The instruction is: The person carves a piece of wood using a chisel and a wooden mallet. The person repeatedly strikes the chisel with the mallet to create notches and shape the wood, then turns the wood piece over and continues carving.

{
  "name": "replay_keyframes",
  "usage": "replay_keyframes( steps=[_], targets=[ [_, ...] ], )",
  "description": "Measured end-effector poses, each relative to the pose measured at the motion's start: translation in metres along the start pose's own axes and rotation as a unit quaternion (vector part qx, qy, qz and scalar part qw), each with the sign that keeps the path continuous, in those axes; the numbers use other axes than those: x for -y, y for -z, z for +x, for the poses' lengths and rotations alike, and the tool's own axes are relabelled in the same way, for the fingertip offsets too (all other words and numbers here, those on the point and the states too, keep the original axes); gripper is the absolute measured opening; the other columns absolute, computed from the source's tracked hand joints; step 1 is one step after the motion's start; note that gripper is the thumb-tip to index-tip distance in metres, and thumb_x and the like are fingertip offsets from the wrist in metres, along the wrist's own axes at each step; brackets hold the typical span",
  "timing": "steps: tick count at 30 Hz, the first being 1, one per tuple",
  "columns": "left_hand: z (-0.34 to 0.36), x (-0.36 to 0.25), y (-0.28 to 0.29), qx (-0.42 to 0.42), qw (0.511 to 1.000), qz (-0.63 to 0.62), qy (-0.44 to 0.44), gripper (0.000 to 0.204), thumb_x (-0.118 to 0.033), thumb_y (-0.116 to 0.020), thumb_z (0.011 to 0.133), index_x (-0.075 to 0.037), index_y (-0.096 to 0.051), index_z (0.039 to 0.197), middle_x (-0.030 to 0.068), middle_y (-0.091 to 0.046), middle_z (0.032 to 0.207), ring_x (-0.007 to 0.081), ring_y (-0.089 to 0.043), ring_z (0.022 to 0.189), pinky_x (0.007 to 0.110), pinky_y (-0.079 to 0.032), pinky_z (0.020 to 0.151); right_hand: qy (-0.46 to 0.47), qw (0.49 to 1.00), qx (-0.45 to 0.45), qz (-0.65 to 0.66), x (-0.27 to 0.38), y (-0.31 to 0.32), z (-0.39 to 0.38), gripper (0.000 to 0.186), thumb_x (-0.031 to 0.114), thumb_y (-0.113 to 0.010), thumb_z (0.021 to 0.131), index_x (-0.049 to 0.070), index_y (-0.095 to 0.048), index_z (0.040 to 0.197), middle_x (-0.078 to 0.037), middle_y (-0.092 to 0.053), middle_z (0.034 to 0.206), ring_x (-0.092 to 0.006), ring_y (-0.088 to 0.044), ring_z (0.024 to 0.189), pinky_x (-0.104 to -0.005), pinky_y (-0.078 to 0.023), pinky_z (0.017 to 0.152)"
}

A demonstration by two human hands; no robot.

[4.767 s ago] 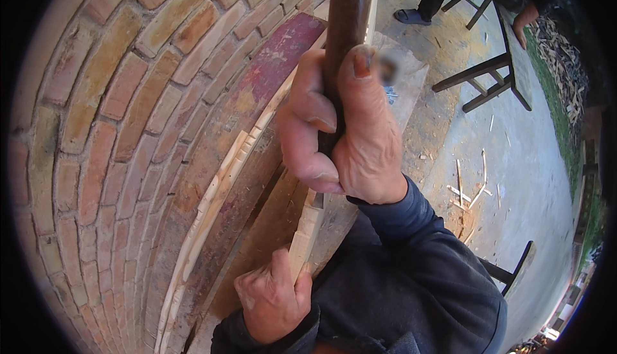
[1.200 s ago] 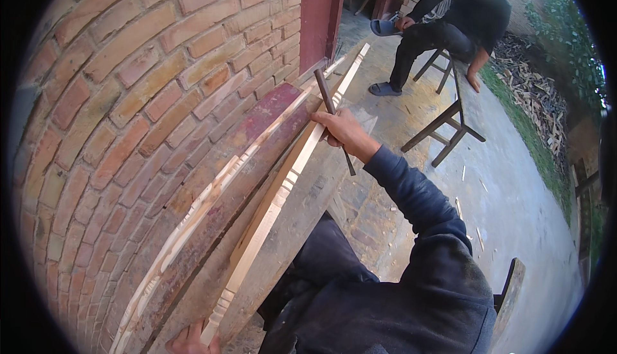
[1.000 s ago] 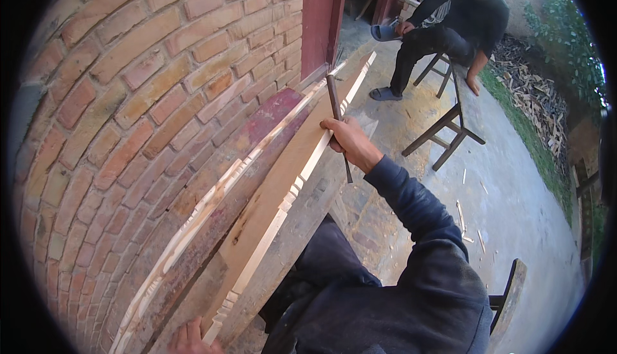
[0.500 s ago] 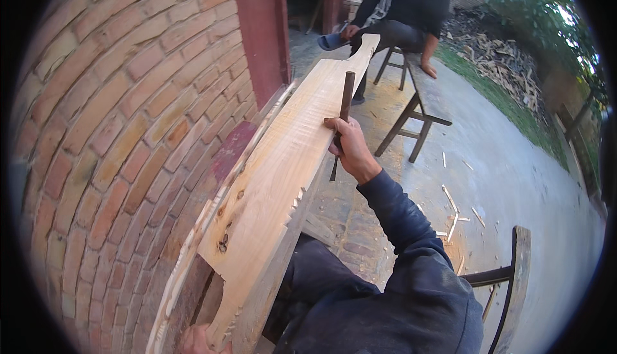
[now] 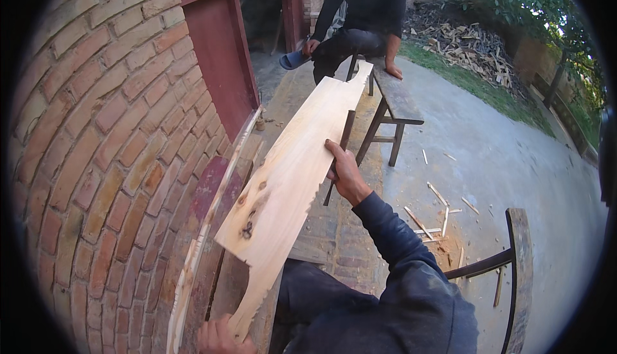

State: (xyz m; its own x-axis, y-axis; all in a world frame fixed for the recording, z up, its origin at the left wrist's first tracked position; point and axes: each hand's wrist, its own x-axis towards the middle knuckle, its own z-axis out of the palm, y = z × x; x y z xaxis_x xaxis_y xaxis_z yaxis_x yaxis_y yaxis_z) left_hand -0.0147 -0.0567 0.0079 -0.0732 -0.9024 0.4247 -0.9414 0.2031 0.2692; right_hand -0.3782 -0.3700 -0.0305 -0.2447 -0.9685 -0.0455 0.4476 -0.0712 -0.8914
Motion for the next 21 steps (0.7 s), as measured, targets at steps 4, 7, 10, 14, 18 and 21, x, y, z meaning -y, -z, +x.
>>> replay_keyframes(
  steps=[4, 7, 10, 14, 18, 21],
  targets=[
    [0.035, -0.036, -0.015, -0.017, 1.0, 0.016, -0.01, 0.039, -0.006, -0.066, 0.069, -0.004, -0.069, 0.108, 0.0171, -0.064, 0.09, 0.041, -0.062, 0.084, 0.053, -0.049, 0.077, -0.02, 0.998, -0.055, 0.03, -0.014, 0.014, 0.002, 0.031, 0.034, -0.061, 0.102, 0.004, -0.066, 0.096, 0.0, -0.061, 0.07, -0.0077, -0.051, 0.047, -0.0238, -0.033, 0.04],
    [0.04, -0.039, -0.021, -0.019, 1.0, -0.005, -0.023, 0.037, -0.007, -0.069, 0.072, -0.005, -0.069, 0.109, 0.0165, -0.065, 0.089, 0.041, -0.063, 0.082, 0.052, -0.049, 0.075, -0.021, 0.998, -0.058, -0.023, -0.02, 0.031, 0.002, 0.028, 0.032, -0.057, 0.103, 0.005, -0.065, 0.108, 0.001, -0.066, 0.077, -0.0053, -0.054, 0.051, -0.0213, -0.031, 0.039],
    [0.029, -0.029, -0.024, -0.006, 0.999, -0.029, -0.021, 0.034, -0.009, -0.072, 0.076, -0.005, -0.069, 0.109, 0.0159, -0.066, 0.089, 0.0406, -0.063, 0.081, 0.051, -0.05, 0.073, -0.017, 0.997, -0.073, -0.019, -0.019, 0.035, -0.01, 0.027, 0.03, -0.06, 0.1, 0.006, -0.065, 0.108, 0.001, -0.067, 0.078, -0.0057, -0.056, 0.051, -0.0214, -0.033, 0.039],
    [0.042, -0.05, -0.03, 0.035, 0.998, -0.04, -0.012, 0.03, -0.011, -0.075, 0.079, -0.006, -0.069, 0.108, 0.016, -0.067, 0.089, 0.0403, -0.065, 0.083, 0.051, -0.051, 0.073, -0.015, 0.991, -0.132, 0.027, -0.021, 0.052, -0.014, 0.025, 0.028, -0.061, 0.099, 0.004, -0.065, 0.103, -0.001, -0.068, 0.079, -0.0073, -0.059, 0.053, -0.0213, -0.035, 0.04],
    [0.03, -0.047, -0.013, 0.13, 0.984, -0.115, 0.029, 0.036, -0.015, -0.079, 0.078, -0.005, -0.069, 0.11, 0.0175, -0.066, 0.088, 0.041, -0.065, 0.084, 0.052, -0.051, 0.072, 0.01, 0.984, -0.176, -0.037, -0.013, 0.056, -0.033, 0.027, 0.028, -0.064, 0.097, 0.003, -0.065, 0.089, -0.002, -0.063, 0.068, -0.0091, -0.054, 0.047, -0.0252, -0.034, 0.039],
    [0.021, -0.034, -0.003, 0.257, 0.958, -0.121, -0.044, 0.04, -0.018, -0.083, 0.077, -0.004, -0.068, 0.111, 0.0203, -0.066, 0.089, 0.0432, -0.065, 0.083, 0.053, -0.051, 0.071, 0.028, 0.977, -0.131, -0.166, 0.013, 0.074, -0.058, 0.036, 0.03, -0.067, 0.095, 0.003, -0.061, 0.071, 0.001, -0.05, 0.055, -0.0094, -0.046, 0.043, -0.0288, -0.033, 0.041]
  ],
)
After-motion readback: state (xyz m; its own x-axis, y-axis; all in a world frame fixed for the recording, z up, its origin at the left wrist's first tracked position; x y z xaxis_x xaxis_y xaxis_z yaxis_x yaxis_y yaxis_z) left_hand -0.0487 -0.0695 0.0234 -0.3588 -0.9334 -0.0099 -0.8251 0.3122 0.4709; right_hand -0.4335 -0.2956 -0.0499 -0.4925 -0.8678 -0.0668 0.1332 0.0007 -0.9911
